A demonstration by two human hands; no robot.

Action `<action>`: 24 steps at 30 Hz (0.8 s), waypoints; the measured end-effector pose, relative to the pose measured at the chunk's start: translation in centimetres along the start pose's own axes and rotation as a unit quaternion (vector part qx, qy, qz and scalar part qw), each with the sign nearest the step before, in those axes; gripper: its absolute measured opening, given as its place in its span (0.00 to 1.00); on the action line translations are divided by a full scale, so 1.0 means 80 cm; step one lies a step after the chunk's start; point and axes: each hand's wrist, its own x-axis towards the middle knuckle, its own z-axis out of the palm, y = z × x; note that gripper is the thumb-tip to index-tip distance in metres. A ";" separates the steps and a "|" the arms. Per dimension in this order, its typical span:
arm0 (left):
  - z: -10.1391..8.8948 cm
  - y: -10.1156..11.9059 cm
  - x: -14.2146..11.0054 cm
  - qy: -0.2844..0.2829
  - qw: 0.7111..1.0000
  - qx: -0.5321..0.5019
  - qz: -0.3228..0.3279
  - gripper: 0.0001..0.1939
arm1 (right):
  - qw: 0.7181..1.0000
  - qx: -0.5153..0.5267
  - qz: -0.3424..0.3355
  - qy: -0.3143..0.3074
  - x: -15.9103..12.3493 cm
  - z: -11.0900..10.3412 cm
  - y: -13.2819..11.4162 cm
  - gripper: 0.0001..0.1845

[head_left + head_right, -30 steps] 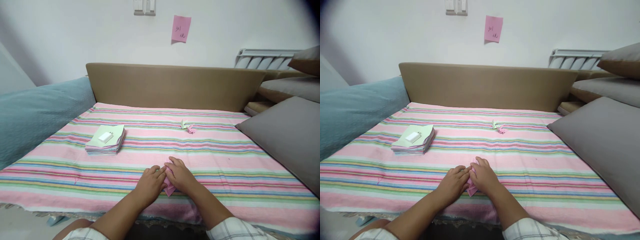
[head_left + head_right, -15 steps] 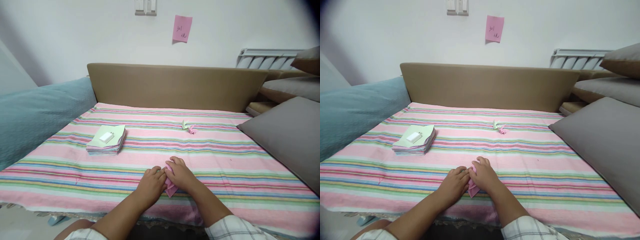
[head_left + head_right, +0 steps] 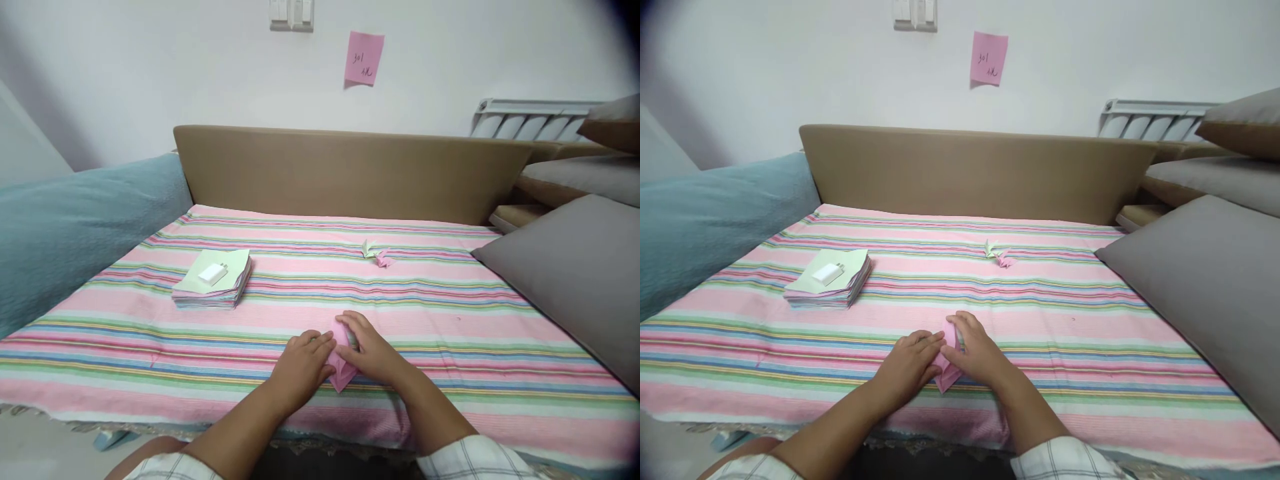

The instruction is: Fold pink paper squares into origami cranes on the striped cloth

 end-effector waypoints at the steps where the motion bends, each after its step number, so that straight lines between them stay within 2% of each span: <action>1: -0.001 0.000 0.000 0.002 1.000 -0.013 -0.010 0.25 | 1.000 0.008 -0.003 0.003 -0.003 -0.001 0.000 0.27; 4: -0.002 0.000 0.000 0.009 0.999 -0.042 -0.030 0.29 | 0.999 0.029 -0.015 0.013 -0.009 -0.004 0.000 0.18; 8: -0.004 0.001 -0.002 0.010 0.998 -0.059 -0.028 0.31 | 0.995 0.077 -0.011 0.057 -0.011 -0.006 0.005 0.16; 11: -0.007 0.002 -0.002 0.005 0.997 -0.066 -0.026 0.22 | 0.995 0.069 0.024 0.068 -0.012 -0.006 0.008 0.12; 14: -0.011 0.003 -0.002 0.006 0.997 -0.071 -0.026 0.13 | 0.997 0.046 0.015 0.053 -0.013 -0.005 0.008 0.09; 20: -0.009 0.001 -0.002 0.012 0.999 -0.045 -0.002 0.14 | 0.996 0.028 -0.068 0.047 -0.015 -0.003 0.007 0.15; 24: -0.007 0.001 -0.002 0.017 0.999 -0.027 0.011 0.15 | 0.995 -0.012 -0.088 0.050 -0.017 -0.002 0.011 0.14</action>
